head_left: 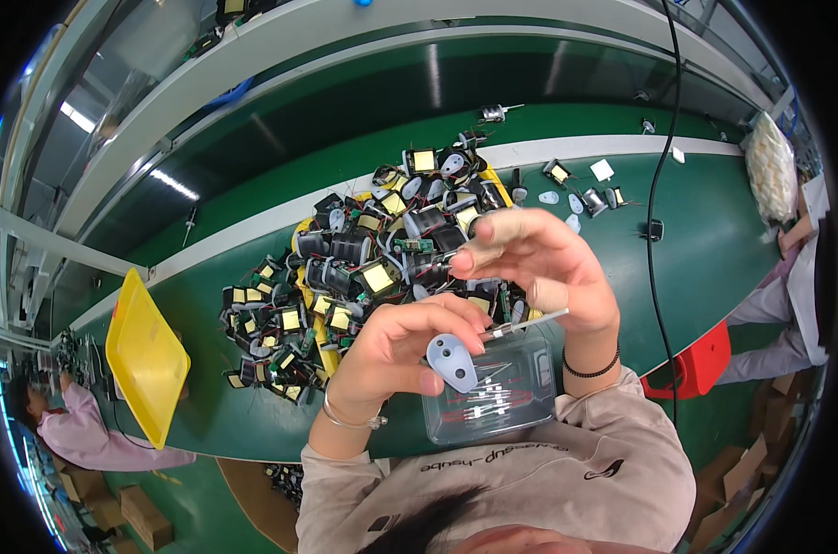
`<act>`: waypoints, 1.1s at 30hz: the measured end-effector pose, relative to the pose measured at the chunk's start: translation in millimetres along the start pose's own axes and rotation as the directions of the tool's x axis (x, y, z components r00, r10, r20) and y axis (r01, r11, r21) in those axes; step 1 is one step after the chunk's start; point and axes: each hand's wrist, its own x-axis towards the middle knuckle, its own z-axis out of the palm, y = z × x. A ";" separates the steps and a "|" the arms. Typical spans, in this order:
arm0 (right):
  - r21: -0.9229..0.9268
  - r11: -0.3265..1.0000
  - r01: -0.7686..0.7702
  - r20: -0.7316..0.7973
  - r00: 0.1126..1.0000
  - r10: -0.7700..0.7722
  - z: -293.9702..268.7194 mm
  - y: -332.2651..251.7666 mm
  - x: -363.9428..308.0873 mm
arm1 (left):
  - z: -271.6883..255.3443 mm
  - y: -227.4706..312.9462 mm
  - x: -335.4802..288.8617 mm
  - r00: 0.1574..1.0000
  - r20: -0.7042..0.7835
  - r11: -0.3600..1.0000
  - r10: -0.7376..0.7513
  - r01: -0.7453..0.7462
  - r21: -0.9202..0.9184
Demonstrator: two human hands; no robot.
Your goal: The person assembles electronic components by hand at a workbench, repeatedly picking up small pins from a plastic container and inserting them into the base of circular plastic housings. The person then places each completed unit onto a large pile of components on the assembly line table.
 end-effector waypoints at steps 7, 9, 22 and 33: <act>-0.616 0.780 0.113 0.138 0.990 -0.035 3.9 -13.7 8.8 | 0.7 6.7 -2.8 0.985 -0.162 0.998 -0.059 0.064 0.026; -0.597 0.785 0.166 0.143 0.985 -0.099 1.3 -9.7 7.3 | 1.5 4.3 -1.8 0.984 -0.175 0.998 -0.020 0.031 0.060; -0.819 0.487 0.305 -0.093 0.766 -0.636 29.9 -17.2 -16.9 | 13.4 -1.4 7.6 0.863 -0.066 0.398 0.500 -0.161 0.903; -0.942 0.289 0.172 0.038 0.908 -0.416 39.4 -25.6 -14.1 | 15.5 -1.2 8.0 0.854 -0.046 0.318 0.519 -0.143 0.937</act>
